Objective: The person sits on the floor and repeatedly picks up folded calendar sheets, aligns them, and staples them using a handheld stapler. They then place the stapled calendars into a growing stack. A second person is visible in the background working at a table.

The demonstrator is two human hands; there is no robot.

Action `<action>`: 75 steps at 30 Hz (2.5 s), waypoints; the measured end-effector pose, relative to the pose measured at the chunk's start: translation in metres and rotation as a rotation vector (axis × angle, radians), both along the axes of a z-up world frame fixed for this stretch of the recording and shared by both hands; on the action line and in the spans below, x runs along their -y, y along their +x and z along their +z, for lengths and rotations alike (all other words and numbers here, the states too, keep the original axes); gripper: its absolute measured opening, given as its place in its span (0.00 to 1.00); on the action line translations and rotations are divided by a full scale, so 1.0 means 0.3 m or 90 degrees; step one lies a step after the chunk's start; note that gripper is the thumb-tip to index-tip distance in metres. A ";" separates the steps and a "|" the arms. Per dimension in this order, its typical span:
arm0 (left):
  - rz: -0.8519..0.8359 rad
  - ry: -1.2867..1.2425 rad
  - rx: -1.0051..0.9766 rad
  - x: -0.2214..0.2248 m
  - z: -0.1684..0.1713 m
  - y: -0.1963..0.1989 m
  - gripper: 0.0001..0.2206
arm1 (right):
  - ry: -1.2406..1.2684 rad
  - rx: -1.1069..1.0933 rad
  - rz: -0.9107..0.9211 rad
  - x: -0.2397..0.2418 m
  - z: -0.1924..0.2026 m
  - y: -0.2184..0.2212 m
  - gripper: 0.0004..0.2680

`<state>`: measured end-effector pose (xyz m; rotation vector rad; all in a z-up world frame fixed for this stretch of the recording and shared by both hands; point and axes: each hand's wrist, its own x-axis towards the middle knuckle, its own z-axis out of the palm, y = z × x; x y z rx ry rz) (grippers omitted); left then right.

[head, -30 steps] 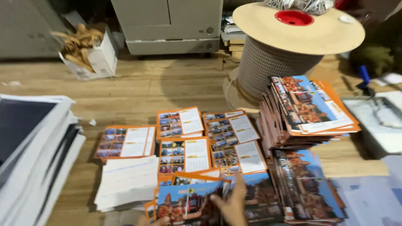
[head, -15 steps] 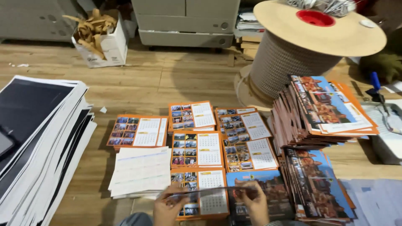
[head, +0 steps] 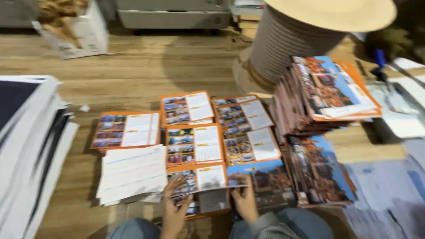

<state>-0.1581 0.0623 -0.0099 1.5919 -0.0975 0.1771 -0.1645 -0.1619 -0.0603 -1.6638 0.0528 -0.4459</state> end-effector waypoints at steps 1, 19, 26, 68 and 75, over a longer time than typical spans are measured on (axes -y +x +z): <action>-0.016 -0.005 -0.002 0.012 0.023 -0.004 0.27 | -0.005 -0.002 -0.016 0.022 0.038 -0.008 0.13; 0.085 0.018 -0.384 -0.029 0.098 0.050 0.23 | 0.444 -0.374 -0.729 0.962 0.010 -0.349 0.07; 0.009 0.090 -0.384 -0.039 0.033 0.045 0.26 | 0.156 -0.410 -0.650 0.692 0.249 -0.212 0.19; -0.104 0.247 -0.457 -0.065 -0.059 0.086 0.17 | -0.495 -0.768 0.429 0.329 0.229 -0.020 0.00; -0.105 0.260 -0.457 -0.059 -0.090 0.094 0.16 | -0.503 -0.585 0.305 0.353 0.200 -0.035 0.01</action>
